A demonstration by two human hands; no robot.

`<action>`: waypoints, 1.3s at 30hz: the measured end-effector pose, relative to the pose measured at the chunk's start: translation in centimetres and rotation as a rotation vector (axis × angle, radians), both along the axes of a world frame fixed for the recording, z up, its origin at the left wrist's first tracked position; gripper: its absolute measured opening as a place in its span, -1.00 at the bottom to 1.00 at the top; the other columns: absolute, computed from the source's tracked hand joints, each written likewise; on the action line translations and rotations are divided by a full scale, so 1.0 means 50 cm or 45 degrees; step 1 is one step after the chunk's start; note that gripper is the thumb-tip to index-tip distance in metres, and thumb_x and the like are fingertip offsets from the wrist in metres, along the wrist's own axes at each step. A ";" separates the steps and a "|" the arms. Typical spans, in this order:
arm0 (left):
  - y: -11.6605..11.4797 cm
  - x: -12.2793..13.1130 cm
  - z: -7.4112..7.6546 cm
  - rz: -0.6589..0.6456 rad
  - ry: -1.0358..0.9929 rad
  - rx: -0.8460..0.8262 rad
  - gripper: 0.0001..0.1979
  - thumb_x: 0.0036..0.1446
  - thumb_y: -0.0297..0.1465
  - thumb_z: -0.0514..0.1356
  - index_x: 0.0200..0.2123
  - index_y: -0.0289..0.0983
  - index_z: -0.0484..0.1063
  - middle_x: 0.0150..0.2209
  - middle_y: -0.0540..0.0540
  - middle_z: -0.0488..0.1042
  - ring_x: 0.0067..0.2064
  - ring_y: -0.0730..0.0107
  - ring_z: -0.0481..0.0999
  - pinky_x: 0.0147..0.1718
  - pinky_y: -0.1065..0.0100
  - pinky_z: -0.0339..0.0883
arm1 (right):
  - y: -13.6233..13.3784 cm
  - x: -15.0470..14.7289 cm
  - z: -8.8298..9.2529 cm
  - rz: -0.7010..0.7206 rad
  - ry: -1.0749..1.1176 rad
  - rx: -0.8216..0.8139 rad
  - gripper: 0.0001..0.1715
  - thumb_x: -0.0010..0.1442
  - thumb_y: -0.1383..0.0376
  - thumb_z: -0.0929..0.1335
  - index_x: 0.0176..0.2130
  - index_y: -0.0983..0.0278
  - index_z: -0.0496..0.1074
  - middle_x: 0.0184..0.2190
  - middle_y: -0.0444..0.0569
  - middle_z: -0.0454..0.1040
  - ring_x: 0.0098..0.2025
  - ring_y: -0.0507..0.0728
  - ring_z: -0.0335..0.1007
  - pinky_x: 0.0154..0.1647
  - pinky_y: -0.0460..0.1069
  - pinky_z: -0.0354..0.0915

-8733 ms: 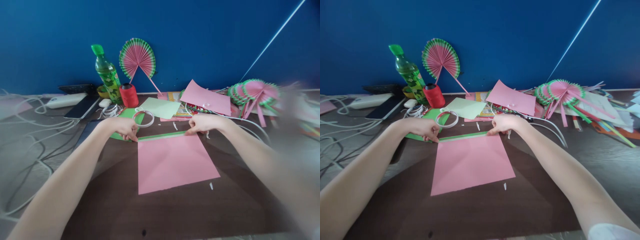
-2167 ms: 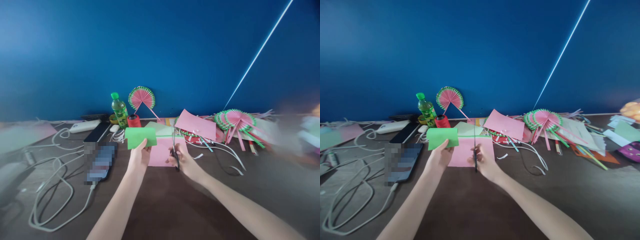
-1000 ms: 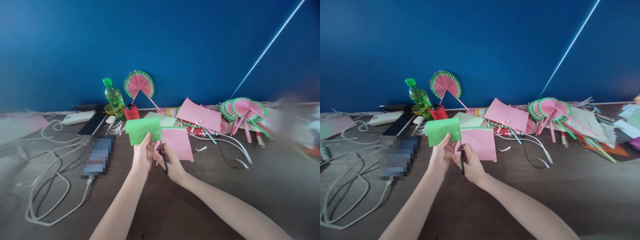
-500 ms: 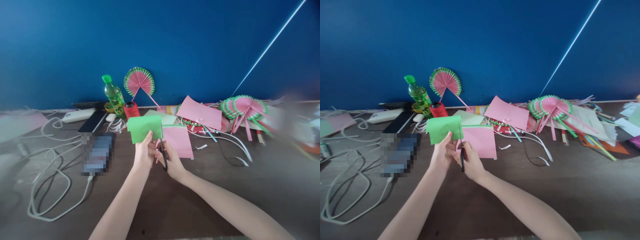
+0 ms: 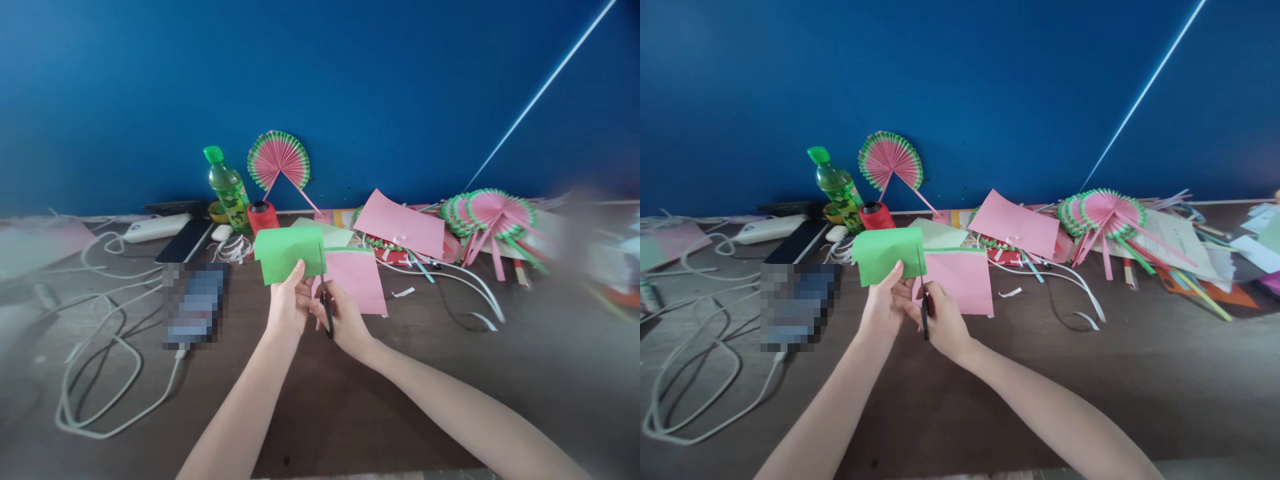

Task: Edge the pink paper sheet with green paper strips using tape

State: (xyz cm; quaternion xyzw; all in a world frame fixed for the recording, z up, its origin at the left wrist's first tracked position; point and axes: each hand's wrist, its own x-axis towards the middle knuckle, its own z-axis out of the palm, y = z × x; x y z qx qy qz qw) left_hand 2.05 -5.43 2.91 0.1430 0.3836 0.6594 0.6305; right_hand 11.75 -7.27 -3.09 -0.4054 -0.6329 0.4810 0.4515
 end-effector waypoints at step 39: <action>-0.012 0.019 -0.029 -0.273 0.077 0.123 -0.87 -0.03 -0.44 0.22 -0.43 -0.32 0.29 -0.71 0.05 0.35 -0.74 0.44 0.36 -0.75 0.45 0.26 | 0.013 0.017 0.019 -0.082 0.000 -0.042 -0.75 0.15 0.20 0.29 -0.43 0.21 0.10 -0.70 -0.30 0.21 -0.74 -0.02 0.27 -0.73 -0.15 0.14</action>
